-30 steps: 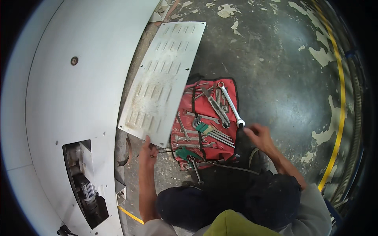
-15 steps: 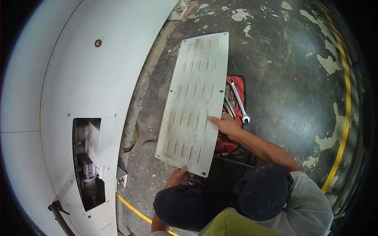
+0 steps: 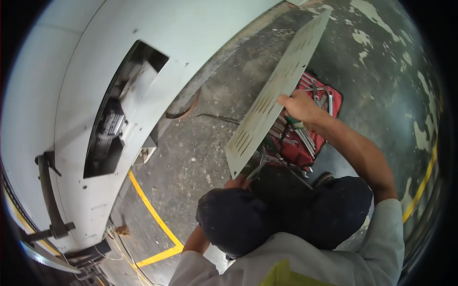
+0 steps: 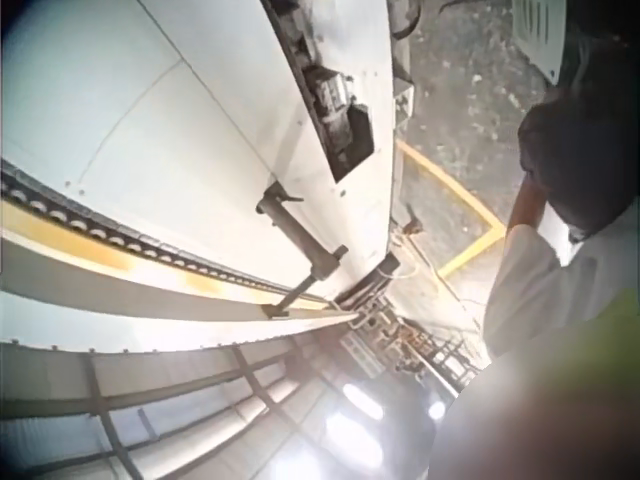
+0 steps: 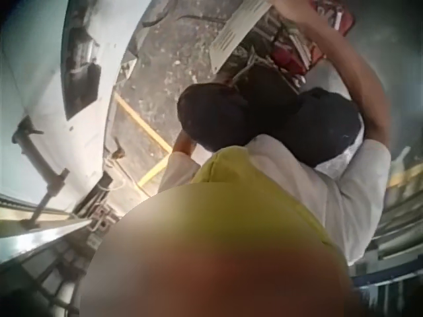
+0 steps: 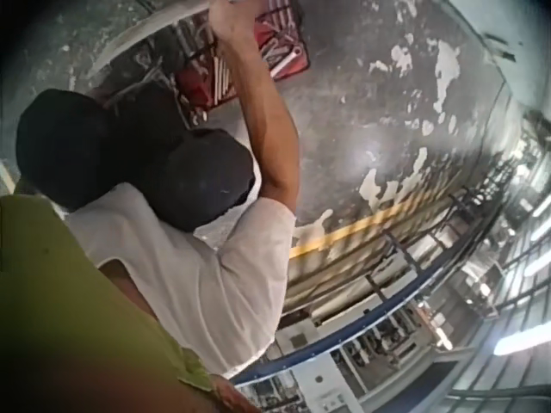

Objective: The recorder performs maintenance on a woodworking machine and reattaches a vented cover panel using tools.

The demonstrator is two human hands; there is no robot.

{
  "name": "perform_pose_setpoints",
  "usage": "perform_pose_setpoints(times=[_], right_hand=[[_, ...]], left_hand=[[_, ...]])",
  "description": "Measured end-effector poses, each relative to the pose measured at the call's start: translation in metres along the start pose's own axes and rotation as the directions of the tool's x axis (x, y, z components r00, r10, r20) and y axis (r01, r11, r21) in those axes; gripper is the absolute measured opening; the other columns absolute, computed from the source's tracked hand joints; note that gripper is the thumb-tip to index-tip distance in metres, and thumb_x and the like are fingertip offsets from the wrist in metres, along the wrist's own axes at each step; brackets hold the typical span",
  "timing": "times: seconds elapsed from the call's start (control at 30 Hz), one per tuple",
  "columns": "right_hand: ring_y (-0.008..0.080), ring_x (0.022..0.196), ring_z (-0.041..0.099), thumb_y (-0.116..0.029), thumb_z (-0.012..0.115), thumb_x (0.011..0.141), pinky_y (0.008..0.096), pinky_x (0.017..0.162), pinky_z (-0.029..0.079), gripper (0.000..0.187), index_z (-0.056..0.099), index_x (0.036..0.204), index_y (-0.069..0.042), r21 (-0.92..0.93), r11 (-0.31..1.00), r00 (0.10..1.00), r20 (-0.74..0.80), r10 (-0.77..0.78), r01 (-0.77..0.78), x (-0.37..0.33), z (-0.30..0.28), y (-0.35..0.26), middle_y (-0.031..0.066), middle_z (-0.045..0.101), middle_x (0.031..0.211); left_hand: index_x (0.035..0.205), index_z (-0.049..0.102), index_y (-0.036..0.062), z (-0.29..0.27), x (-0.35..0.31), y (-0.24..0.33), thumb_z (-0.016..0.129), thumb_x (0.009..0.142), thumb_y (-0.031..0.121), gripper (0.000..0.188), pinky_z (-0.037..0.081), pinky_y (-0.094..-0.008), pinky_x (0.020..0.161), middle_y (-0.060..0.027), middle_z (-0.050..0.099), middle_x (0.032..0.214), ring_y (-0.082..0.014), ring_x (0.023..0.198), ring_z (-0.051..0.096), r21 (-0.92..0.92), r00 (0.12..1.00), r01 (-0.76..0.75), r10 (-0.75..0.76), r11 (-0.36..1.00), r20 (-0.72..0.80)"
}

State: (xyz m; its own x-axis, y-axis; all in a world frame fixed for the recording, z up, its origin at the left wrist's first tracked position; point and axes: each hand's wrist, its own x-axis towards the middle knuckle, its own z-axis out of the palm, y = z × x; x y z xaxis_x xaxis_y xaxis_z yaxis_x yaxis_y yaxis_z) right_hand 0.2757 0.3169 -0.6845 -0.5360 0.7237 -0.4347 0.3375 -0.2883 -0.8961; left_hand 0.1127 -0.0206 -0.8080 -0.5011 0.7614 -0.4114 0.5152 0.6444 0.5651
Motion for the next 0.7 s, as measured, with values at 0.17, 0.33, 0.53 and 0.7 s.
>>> perform_pose_setpoints(times=[0.17, 0.33, 0.53, 0.7], right_hand=[[0.0154, 0.052, 0.051, -0.028, 0.054, 0.087, 0.0321, 0.051, 0.039, 0.034, 0.064, 0.074, 0.000, -0.184, 0.983, 0.999, -0.042, 0.019, -0.026, -0.016, 0.028, -0.047, 0.0053, 0.057, 0.059], [0.0128, 0.049, 0.045, -0.028, 0.055, 0.086, 0.0311, 0.045, 0.033, 0.034, 0.065, 0.079, 0.004, -0.307, 0.951, 0.998, -0.056, 0.018, -0.034, 0.000, 0.070, -0.074, 0.0042, 0.054, 0.060], [0.0158, 0.053, 0.050, -0.025, 0.053, 0.084, 0.0340, 0.049, 0.038, 0.036, 0.066, 0.088, 0.008, -0.290, 0.952, 0.988, -0.145, 0.060, -0.100, 0.011, 0.089, -0.059, 0.0068, 0.057, 0.063], [0.0099, 0.043, 0.037, -0.023, 0.052, 0.085, 0.0290, 0.039, 0.025, 0.026, 0.062, 0.083, 0.001, -0.200, 0.954, 0.970, -0.140, 0.200, -0.226, 0.003, 0.106, -0.074, 0.0016, 0.049, 0.058]], left_hand=[[0.105, 0.065, 0.0055, -0.081, 0.034, -0.015, 0.077, 0.076, 0.025, 0.037, 0.053, -0.0462, 0.075, -0.0174, 0.066, 0.098, -0.0388, 0.090, 0.065, 0.089, 0.922, -0.307, 0.319, 0.948, -0.218], [0.111, 0.061, 0.0050, -0.176, 0.156, -0.110, 0.070, 0.081, 0.021, 0.035, 0.050, -0.0473, 0.084, -0.0160, 0.066, 0.104, -0.0379, 0.093, 0.063, 0.530, 0.697, -0.278, 0.548, 0.801, -0.463], [0.146, 0.036, 0.0033, -0.208, 0.274, -0.134, 0.056, 0.088, 0.020, 0.063, 0.027, -0.0495, 0.114, -0.0175, 0.040, 0.147, -0.0389, 0.139, 0.032, 0.645, 0.868, -0.039, 0.346, 0.763, -0.357], [0.120, 0.058, 0.0074, -0.202, 0.282, -0.147, 0.052, 0.089, 0.018, 0.033, 0.033, -0.0513, 0.107, -0.0144, 0.059, 0.122, -0.0347, 0.124, 0.049, 0.629, 0.896, -0.013, 0.288, 0.777, -0.338]])
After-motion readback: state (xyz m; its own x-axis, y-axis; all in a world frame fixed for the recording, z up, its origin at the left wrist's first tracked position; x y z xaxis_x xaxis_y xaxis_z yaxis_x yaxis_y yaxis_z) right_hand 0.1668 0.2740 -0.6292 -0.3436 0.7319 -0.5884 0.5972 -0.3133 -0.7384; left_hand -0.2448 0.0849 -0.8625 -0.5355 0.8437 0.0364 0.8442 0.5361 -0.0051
